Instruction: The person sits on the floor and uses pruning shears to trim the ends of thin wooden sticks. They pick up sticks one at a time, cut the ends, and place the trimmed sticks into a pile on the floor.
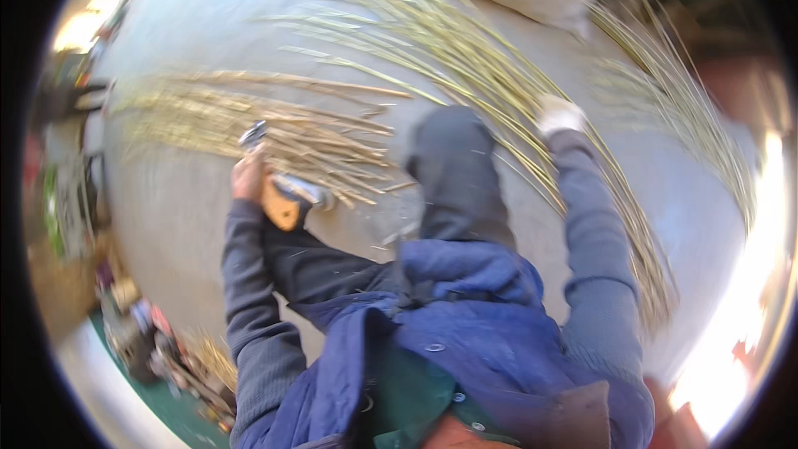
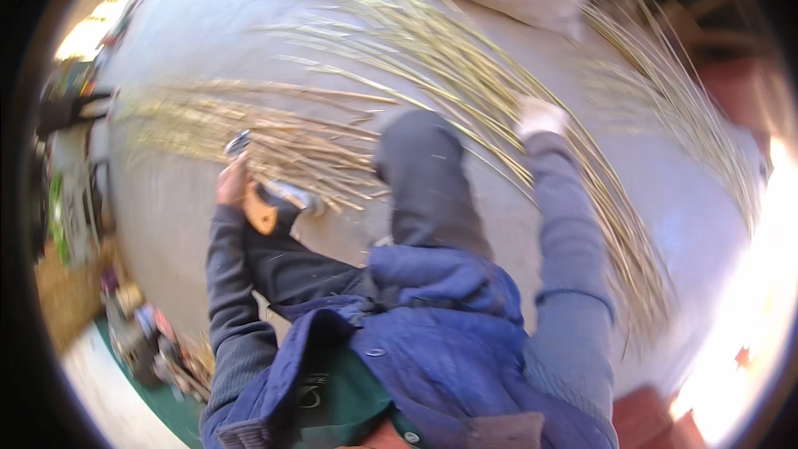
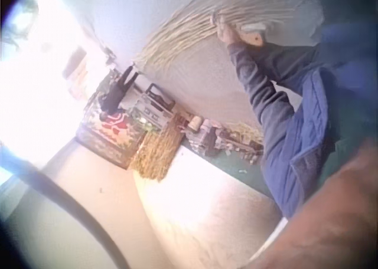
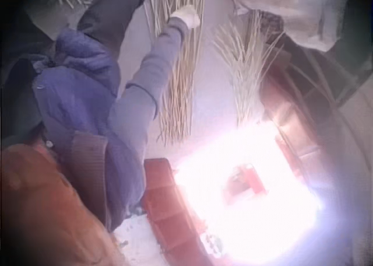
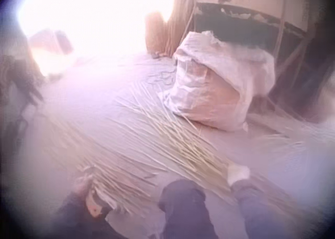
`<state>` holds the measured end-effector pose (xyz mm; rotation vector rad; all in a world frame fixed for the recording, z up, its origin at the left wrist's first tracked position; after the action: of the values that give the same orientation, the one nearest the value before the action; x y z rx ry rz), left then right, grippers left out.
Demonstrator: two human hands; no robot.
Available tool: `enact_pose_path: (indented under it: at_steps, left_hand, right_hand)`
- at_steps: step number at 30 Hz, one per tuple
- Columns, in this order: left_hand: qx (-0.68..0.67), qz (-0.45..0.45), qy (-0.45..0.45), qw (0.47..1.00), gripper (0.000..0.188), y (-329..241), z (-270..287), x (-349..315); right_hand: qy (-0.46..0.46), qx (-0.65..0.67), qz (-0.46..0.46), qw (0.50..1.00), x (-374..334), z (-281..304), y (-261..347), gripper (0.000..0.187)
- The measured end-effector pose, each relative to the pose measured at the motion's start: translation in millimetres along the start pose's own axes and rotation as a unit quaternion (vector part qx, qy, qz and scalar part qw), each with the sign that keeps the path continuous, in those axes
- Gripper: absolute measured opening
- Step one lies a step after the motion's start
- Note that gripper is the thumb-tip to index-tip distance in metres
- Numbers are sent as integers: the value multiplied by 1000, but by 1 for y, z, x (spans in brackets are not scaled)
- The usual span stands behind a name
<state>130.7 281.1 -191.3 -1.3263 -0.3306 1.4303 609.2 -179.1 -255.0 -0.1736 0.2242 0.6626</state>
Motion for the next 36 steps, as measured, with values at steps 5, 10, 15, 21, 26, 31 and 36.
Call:
enact_pose_path:
  at_steps: [5,10,15,21,26,31,36]
  left_hand:
    - [-122,-8,11,992,26,4,13,-31]
    - [-219,-2,-1,976,23,-29,14,-62]
    - [-233,26,11,972,23,-40,27,-81]
    - [-281,88,-12,956,25,-37,50,-88]
    - [-297,117,21,947,36,-38,62,-90]
    - [-293,125,-4,948,40,-43,59,-86]
    - [-292,127,23,948,41,-49,49,-89]
  right_hand:
    - [85,-95,-47,991,98,27,27,26]
    - [113,-85,149,979,184,97,164,29]
    - [156,0,229,961,204,53,340,35]
    - [184,38,240,952,170,-81,432,53]
    - [69,1,270,960,175,-146,436,27]
    - [74,-10,272,959,185,-156,438,11]
    - [45,-44,320,945,178,-161,428,14]
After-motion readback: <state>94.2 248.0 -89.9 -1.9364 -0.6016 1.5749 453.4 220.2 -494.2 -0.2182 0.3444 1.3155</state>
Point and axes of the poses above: each hand's wrist, its own x-axis towards the middle knuckle, its own z-axis out of the back of the hand, y = z × x, the point moved 1 cm from there along x, towards the middle knuckle, and after that the axes turned 3 degrees about z, right-handed, at the moved point
